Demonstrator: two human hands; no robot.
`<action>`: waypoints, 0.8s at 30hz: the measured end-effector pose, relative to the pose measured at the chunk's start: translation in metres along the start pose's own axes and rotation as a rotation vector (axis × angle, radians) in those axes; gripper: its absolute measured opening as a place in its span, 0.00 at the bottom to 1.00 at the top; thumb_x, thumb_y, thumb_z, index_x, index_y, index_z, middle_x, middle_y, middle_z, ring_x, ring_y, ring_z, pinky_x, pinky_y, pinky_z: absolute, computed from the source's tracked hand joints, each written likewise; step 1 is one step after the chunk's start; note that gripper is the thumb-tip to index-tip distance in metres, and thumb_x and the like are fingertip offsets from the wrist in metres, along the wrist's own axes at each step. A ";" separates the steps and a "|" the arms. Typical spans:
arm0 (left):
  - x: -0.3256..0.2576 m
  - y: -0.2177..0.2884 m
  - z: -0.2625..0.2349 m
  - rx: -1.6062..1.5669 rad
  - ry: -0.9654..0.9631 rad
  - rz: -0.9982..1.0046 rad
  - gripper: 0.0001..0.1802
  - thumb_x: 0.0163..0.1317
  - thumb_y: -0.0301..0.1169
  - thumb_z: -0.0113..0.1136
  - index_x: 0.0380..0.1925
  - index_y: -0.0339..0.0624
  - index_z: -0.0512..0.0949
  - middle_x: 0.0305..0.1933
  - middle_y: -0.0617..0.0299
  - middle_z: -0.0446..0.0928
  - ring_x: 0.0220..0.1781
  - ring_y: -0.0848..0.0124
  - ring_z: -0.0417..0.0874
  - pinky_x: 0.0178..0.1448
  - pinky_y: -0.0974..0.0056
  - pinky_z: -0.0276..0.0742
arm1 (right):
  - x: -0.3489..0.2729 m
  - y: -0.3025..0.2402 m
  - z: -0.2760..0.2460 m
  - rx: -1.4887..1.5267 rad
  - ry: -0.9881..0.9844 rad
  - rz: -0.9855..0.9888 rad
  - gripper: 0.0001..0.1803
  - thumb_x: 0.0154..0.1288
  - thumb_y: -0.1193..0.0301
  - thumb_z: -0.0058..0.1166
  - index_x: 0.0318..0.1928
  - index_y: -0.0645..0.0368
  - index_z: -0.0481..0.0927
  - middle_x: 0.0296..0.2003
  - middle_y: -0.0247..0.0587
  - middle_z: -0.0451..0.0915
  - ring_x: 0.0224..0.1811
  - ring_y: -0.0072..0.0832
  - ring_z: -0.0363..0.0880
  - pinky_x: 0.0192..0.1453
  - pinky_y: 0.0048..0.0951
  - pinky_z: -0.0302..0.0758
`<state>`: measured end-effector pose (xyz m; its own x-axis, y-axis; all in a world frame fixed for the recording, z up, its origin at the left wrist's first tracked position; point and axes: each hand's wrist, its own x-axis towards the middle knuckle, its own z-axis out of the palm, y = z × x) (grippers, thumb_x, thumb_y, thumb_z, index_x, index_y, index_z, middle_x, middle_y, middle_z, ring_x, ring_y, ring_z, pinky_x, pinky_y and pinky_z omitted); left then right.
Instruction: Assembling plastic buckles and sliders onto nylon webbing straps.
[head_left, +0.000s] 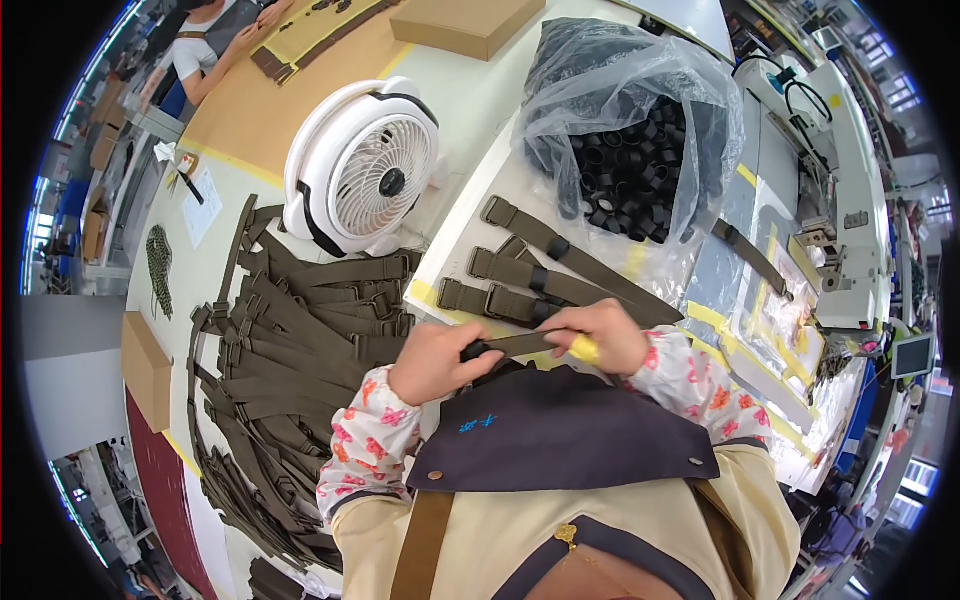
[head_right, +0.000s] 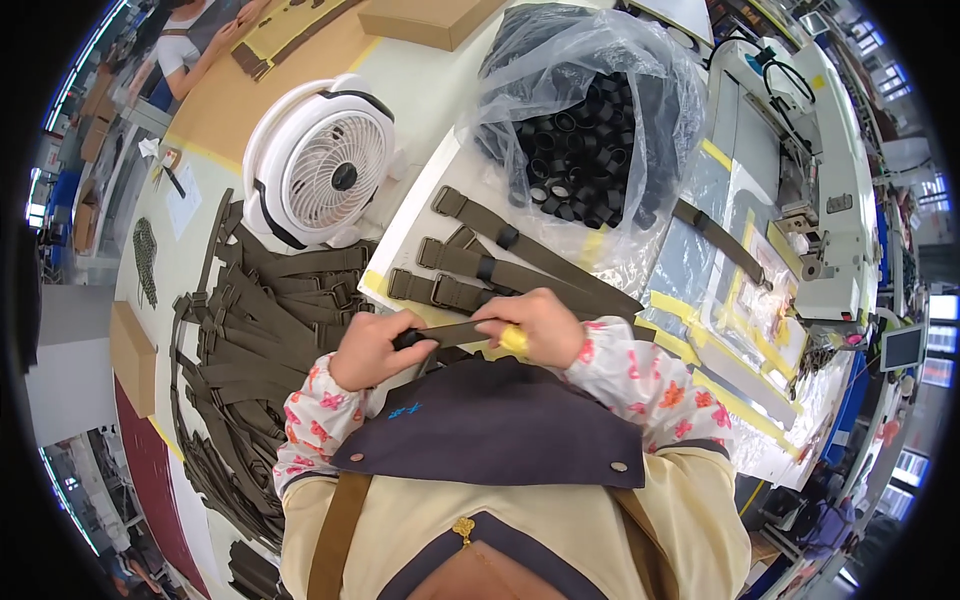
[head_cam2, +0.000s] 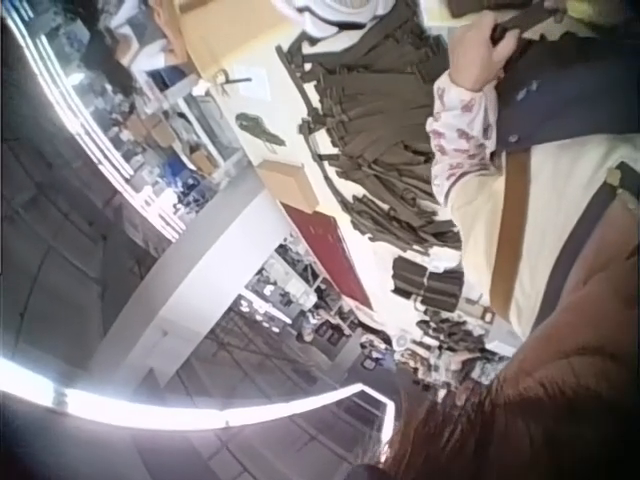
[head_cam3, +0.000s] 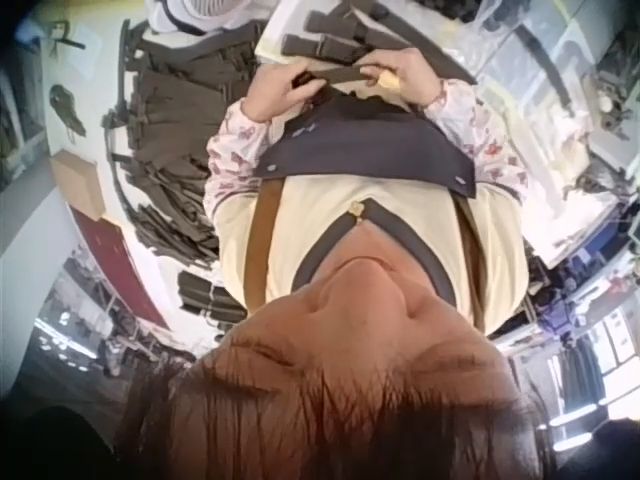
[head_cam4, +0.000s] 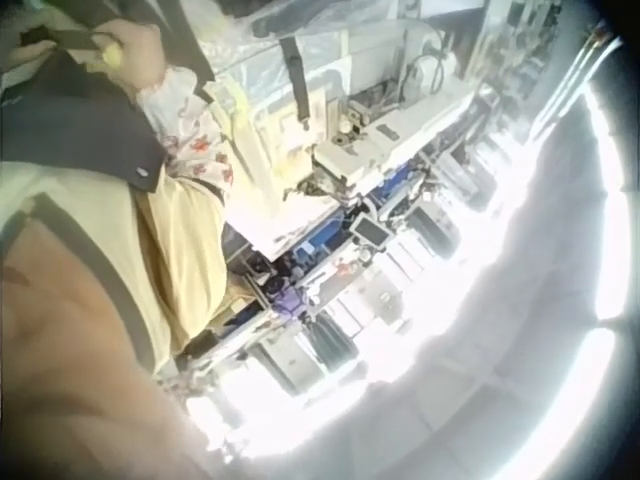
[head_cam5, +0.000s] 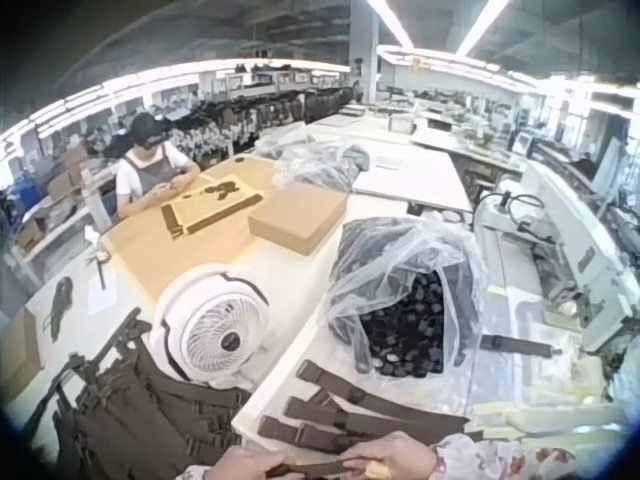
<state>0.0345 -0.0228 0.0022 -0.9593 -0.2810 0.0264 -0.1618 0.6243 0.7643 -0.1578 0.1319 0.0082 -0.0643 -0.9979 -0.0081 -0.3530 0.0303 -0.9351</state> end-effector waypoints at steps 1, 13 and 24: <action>-0.003 0.000 -0.010 0.011 -0.005 0.000 0.12 0.49 0.38 0.62 0.29 0.45 0.75 0.17 0.57 0.74 0.19 0.59 0.76 0.22 0.62 0.69 | -0.010 -0.001 -0.015 -0.041 0.086 -0.012 0.07 0.57 0.76 0.53 0.36 0.65 0.77 0.25 0.45 0.79 0.24 0.29 0.80 0.27 0.24 0.75; 0.074 -0.023 0.066 0.598 0.233 0.418 0.22 0.45 0.32 0.58 0.45 0.49 0.73 0.50 0.55 0.71 0.48 0.62 0.73 0.49 0.59 0.67 | -0.050 -0.016 -0.094 -0.767 0.434 -0.038 0.13 0.47 0.76 0.60 0.36 0.61 0.76 0.36 0.44 0.77 0.33 0.39 0.77 0.34 0.31 0.74; 0.044 -0.009 0.076 0.082 0.247 0.305 0.14 0.49 0.25 0.59 0.39 0.41 0.76 0.49 0.54 0.72 0.50 0.59 0.73 0.53 0.57 0.68 | 0.053 0.099 -0.151 -1.441 0.306 0.369 0.05 0.51 0.71 0.50 0.29 0.57 0.72 0.24 0.42 0.77 0.29 0.36 0.79 0.28 0.33 0.74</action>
<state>-0.0238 0.0144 -0.0524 -0.8834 -0.2339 0.4060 0.0947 0.7595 0.6436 -0.3371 0.0903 -0.0314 -0.4717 -0.8778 0.0838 -0.8458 0.4773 0.2382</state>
